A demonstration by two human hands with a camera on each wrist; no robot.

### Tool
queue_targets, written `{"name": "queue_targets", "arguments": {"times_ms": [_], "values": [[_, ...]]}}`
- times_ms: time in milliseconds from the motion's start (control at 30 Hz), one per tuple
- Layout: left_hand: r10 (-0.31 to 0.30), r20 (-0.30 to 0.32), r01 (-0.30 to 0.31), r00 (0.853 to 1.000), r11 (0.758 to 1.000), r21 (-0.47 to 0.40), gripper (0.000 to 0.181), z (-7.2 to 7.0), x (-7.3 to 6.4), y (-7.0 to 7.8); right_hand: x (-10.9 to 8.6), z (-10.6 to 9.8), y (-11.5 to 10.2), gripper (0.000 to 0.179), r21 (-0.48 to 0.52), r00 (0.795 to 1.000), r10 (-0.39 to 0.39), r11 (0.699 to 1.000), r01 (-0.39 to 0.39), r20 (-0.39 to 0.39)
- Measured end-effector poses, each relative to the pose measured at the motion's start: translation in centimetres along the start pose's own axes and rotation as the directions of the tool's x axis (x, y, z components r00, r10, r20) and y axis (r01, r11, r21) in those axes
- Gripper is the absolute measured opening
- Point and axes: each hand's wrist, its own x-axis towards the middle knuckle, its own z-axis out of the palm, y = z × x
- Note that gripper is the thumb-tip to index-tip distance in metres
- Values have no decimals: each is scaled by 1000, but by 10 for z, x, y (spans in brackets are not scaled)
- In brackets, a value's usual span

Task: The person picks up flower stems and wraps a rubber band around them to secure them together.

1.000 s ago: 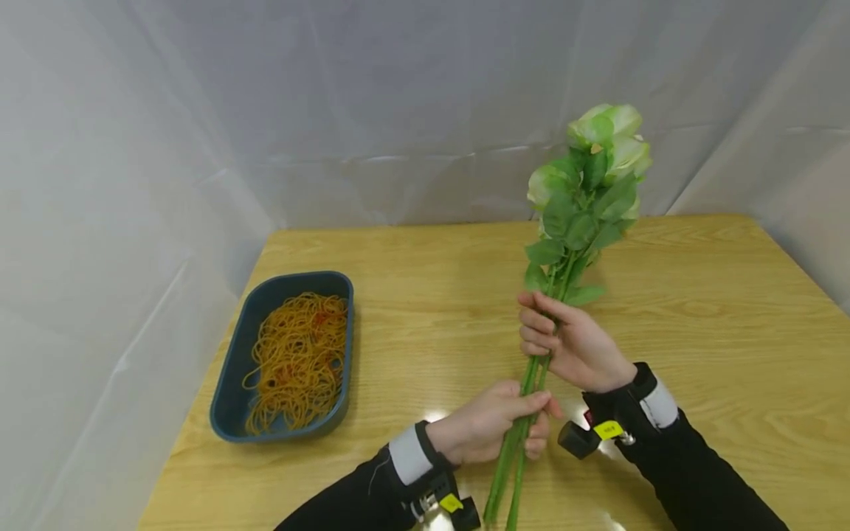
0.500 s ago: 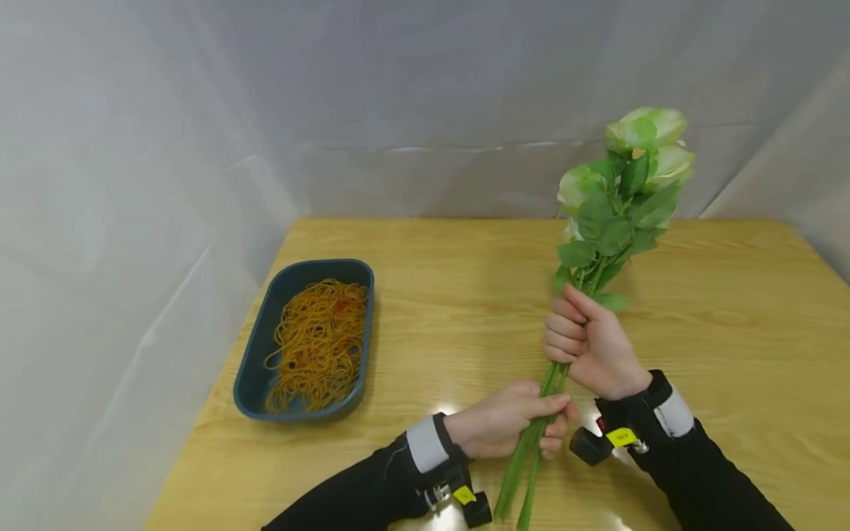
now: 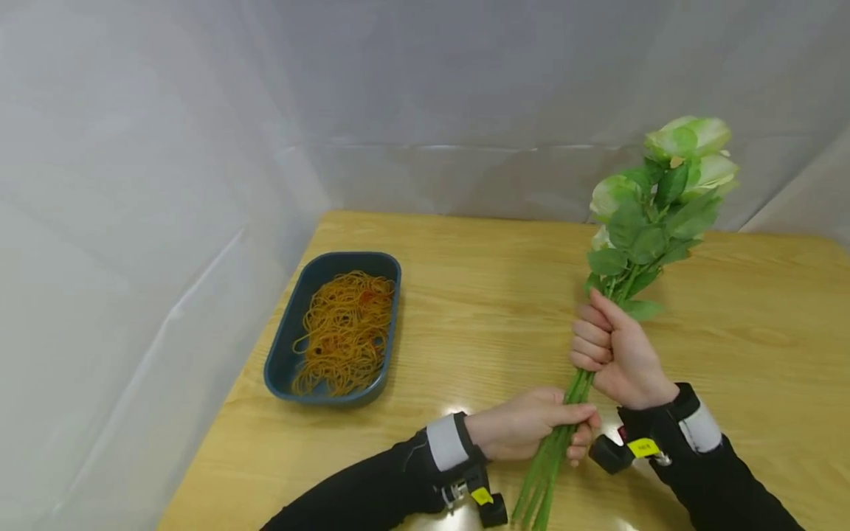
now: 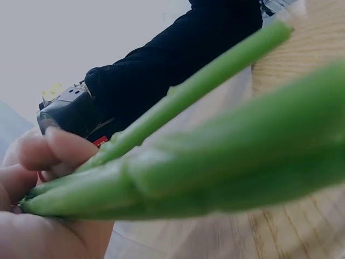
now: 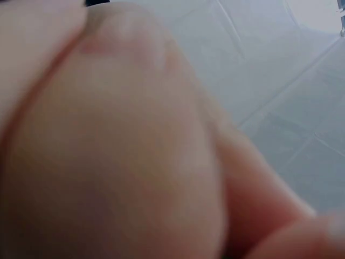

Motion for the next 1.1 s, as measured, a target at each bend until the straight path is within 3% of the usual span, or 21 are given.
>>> {"name": "queue_targets", "arguments": {"times_ms": [333,567,733,933,1100], "values": [[-2,-15,2,1000,1000,0,28,-1,-2,-1,-2,0,2,47,32,999,-5,999,4,32],[-28,-17,29,999,999,39,45,-1,-2,-1,-3,0,3,49,135,996,-1,991,-11,90],[-53,-4,53,999,997,65,46,3,4,-1,-12,-2,-1,48,131,998,-9,991,1,61],[-83,76,81,994,996,32,51,-4,2,-3,-13,-5,2,48,157,999,-16,988,9,40],[-54,119,49,991,998,50,56,-16,-3,-8,-5,-2,8,48,154,1000,1,988,-5,24]]}}
